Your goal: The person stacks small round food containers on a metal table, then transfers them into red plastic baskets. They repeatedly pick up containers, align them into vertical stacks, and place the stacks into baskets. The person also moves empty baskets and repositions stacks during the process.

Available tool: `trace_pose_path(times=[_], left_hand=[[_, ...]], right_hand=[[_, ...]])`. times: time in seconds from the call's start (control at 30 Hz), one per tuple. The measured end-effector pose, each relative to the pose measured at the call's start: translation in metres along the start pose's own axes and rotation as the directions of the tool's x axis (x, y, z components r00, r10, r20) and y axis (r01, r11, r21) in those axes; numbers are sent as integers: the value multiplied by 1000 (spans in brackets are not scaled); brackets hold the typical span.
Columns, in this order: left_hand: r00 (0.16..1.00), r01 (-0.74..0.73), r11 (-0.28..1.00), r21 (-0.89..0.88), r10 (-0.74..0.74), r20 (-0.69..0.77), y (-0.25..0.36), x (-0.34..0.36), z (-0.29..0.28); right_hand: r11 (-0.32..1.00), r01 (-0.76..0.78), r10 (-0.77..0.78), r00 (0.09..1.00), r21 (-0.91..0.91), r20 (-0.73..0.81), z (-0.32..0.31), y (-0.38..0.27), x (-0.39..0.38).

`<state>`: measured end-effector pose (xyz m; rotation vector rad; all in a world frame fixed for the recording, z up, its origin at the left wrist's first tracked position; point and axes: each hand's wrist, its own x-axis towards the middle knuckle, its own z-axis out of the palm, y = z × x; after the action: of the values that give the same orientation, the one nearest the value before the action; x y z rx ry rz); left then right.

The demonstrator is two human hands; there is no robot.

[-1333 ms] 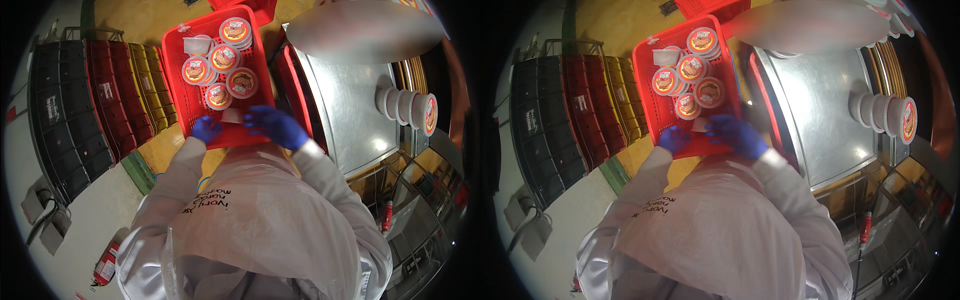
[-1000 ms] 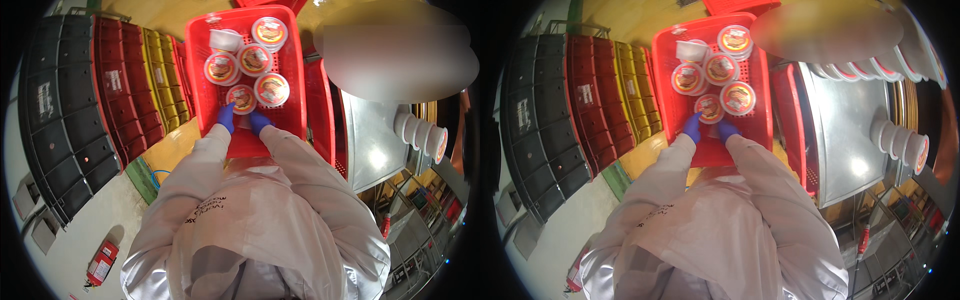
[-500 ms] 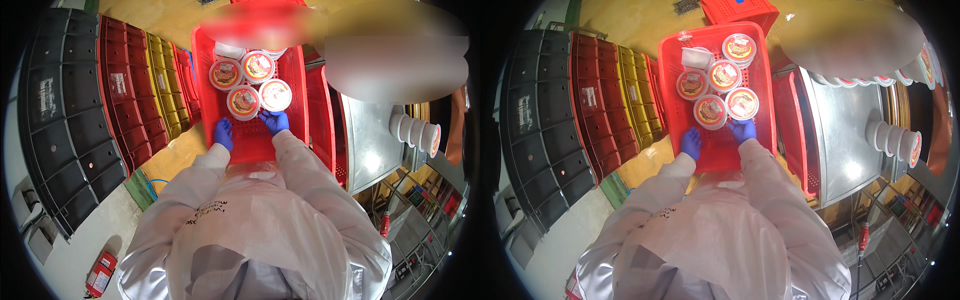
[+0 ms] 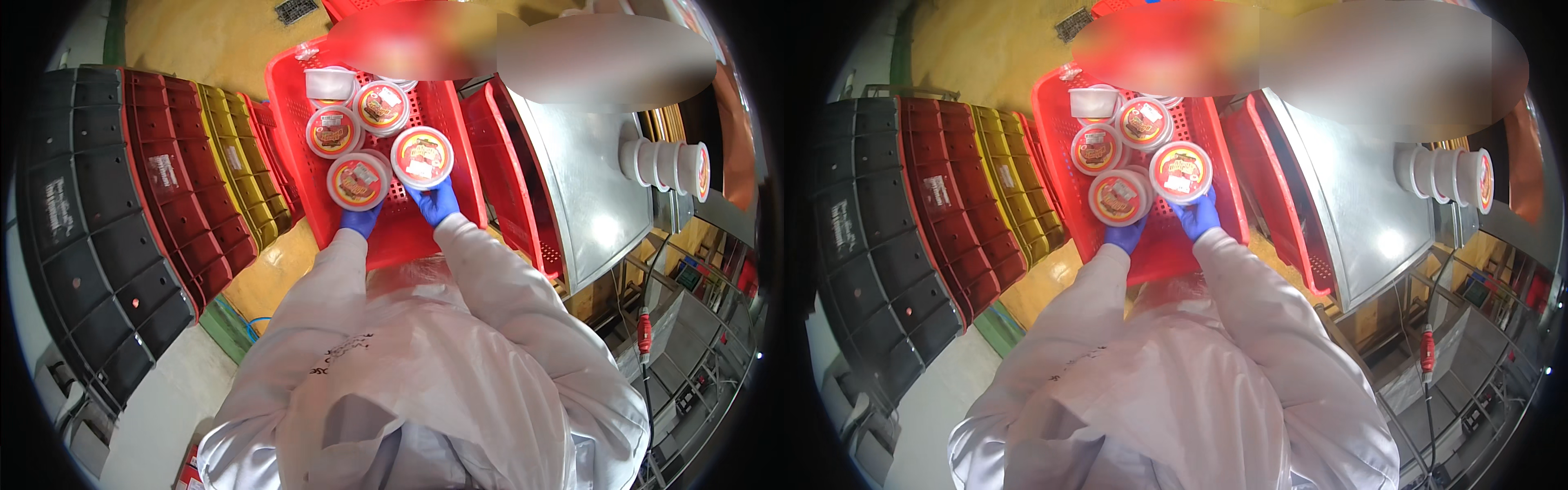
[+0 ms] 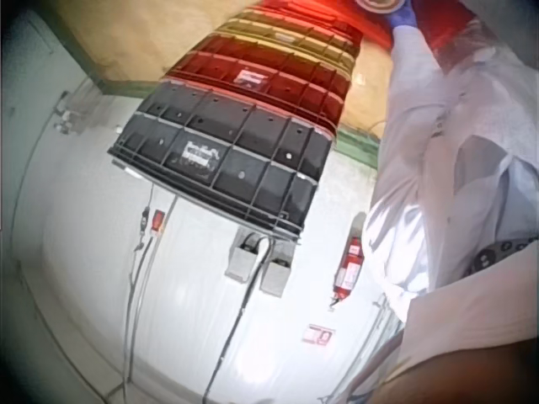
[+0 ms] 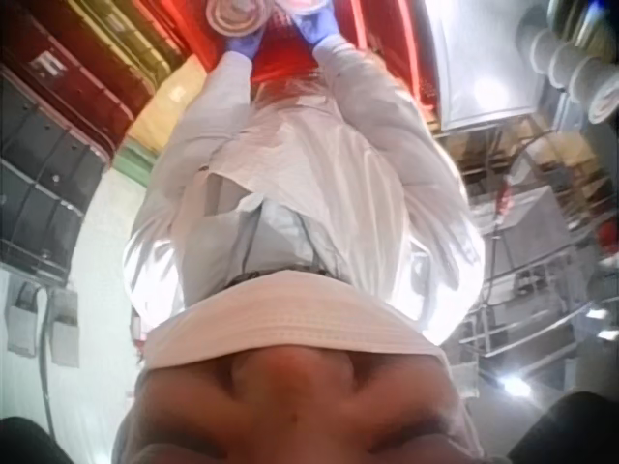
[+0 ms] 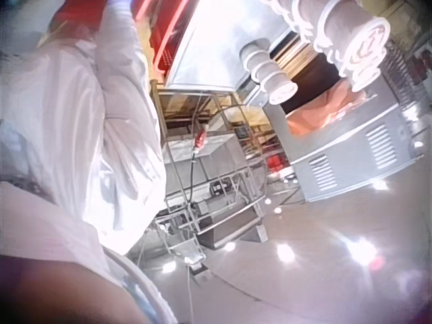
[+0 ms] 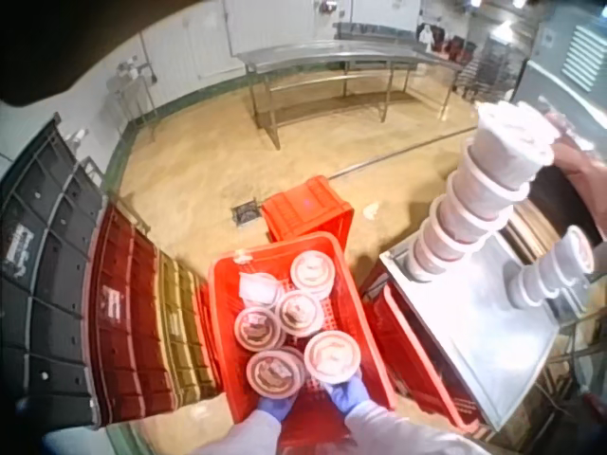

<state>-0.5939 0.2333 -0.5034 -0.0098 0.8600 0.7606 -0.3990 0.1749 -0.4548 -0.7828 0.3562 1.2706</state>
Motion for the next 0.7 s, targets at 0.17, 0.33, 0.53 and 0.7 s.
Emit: trace_pose_path(times=[0.17,0.33,0.53,0.7], left_hand=[[970,-160,844,512,39,239,51,-94,67],[959,66,936,347,-155,237,82,-139,127],[921,179,854,488,-320,221,56,-157,220],[851,-97,661,744,-333,406,6,-155,287]], right_hand=[[943,-210,164,968,257,189,80,-84,-128],[970,241,-232,943,-11,238,135,-238,-220],[872,478,-454,869,-100,198,132,-473,-298],[889,446,-432,892,-102,133,106,-567,-303]])
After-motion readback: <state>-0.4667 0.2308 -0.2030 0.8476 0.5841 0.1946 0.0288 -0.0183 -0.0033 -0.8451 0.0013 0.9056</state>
